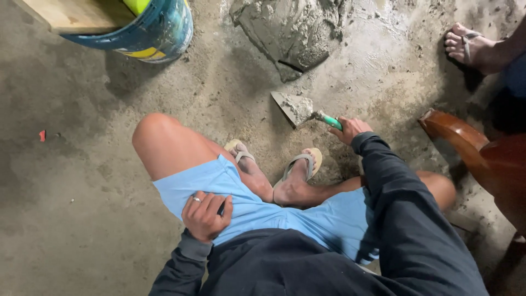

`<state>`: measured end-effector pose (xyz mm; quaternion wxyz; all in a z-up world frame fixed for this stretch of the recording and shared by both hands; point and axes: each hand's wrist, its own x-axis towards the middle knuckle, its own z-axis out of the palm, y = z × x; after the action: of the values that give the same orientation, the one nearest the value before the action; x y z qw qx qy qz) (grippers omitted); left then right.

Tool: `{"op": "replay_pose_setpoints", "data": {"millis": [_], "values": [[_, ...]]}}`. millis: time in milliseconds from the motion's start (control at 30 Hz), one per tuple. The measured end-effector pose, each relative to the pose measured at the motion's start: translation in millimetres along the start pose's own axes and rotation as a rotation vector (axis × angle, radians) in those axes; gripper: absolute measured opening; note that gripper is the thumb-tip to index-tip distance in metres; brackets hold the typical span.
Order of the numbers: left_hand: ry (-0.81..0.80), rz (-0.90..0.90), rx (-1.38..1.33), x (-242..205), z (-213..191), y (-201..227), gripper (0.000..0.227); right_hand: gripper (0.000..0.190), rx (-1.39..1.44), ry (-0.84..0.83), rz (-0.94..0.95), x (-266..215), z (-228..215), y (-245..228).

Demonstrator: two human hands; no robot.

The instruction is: Using a hand trowel to spread and level wet cement on a floor surface.

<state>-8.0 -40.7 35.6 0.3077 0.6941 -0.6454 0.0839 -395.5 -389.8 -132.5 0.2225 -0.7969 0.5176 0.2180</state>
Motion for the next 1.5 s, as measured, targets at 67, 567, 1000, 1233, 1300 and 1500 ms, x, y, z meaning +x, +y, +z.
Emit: {"op": "replay_pose_setpoints", "data": {"millis": [67,567,1000,1233,1300,1500], "values": [[-0.073,-0.032,-0.031,-31,11,-9,0.024,0.059,-0.017,-0.108,-0.008,8,-15,-11],[-0.079,-0.038,-0.036,-30,11,-11,0.019,0.042,0.015,0.401,0.047,25,11,-59],[-0.03,-0.038,-0.047,-38,-1,-11,0.022,0.036,0.597,0.547,-0.452,-55,-77,-144],[0.003,-0.095,-0.027,-47,-6,-11,0.022,0.055,0.661,0.389,0.085,28,-28,-90],[-0.002,-0.096,-0.014,-42,-7,-13,0.022,0.065,0.6,0.481,0.183,42,-21,-80],[0.036,-0.079,-0.034,-29,-7,-8,0.02,0.058,0.52,0.577,0.05,-6,-43,-90]]}}
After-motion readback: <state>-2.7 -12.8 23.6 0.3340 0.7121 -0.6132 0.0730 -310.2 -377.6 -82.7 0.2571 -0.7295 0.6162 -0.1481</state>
